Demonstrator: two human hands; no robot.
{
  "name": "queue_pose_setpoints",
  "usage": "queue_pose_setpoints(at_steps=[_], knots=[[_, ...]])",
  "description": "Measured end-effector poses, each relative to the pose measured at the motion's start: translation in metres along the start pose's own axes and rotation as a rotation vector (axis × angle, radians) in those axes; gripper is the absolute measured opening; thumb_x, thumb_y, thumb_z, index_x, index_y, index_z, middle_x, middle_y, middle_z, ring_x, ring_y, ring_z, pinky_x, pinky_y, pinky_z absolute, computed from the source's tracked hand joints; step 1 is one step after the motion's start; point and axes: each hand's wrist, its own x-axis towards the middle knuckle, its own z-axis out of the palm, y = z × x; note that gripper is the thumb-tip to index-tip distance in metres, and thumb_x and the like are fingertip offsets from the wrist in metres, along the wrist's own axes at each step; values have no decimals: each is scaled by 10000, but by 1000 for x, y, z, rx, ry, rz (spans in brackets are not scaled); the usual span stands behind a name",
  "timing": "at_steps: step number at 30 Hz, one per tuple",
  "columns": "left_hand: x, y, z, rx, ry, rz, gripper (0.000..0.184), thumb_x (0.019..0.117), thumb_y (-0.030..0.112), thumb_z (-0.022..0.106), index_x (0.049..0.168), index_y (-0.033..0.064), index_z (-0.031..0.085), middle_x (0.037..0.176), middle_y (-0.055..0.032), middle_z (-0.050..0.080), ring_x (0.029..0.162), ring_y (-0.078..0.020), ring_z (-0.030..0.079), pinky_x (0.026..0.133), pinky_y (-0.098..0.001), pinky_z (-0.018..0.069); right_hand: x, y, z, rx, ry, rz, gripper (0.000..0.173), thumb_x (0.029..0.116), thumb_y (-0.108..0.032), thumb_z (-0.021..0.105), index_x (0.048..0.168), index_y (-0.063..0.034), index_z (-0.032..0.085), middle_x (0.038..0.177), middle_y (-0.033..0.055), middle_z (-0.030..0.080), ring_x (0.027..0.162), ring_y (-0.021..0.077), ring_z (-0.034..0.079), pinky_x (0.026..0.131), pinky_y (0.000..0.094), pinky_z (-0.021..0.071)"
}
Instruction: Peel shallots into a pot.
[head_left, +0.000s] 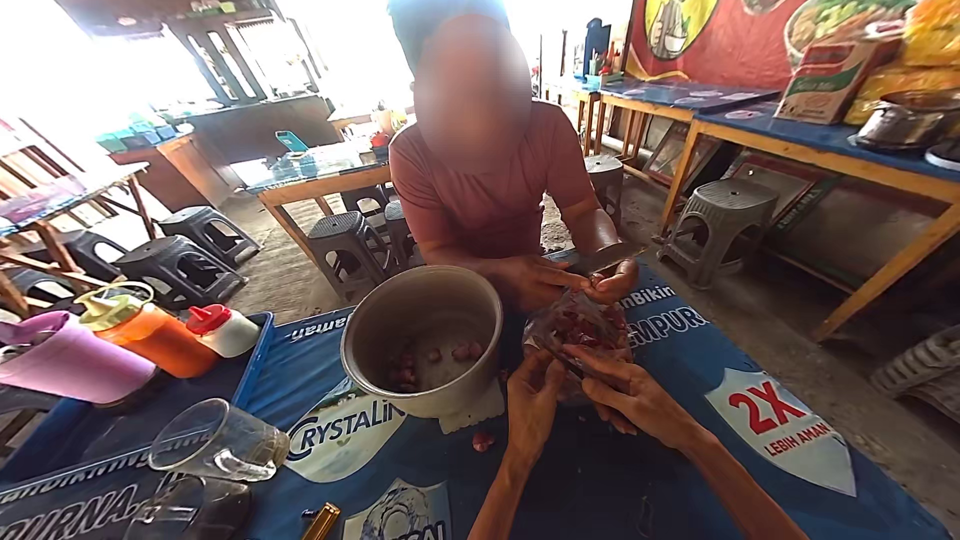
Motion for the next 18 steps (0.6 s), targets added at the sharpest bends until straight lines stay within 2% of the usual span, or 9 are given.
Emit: queue_pose_setpoints(at_steps=[5,9,15,18], knots=[[0,-2,-1,15,22,7,161,997,13,567,1085,-72,672,903,-41,725,806,-45,686,782,-215,580,0,1,2,-1,26,17,460,1029,-145,544,1487,-107,535,692,-61,616,451,21,496,399,171,424],[-1,-3,-1,49,35,19,169,992,15,579,1090,-81,678,889,-40,725,778,-47,687,765,-217,585,0,2,6,-24,91,12,423,1026,-129,544,1445,-81,574,692,-74,617,447,1,484,396,156,410],[0,-4,-3,45,-5,37,245,1010,6,526,1188,-92,663,1025,-80,730,893,-54,689,842,-222,572,-1,-5,5,294,74,216,440,1057,-173,471,1488,-101,524,638,-39,561,417,40,460,374,183,399],[1,-3,-4,38,-8,47,265,1021,-2,497,1212,-90,658,1076,-86,729,940,-50,684,880,-221,558,-1,-5,6,353,47,216,460,1060,-190,461,1514,-124,495,651,-32,554,425,40,464,377,177,401]])
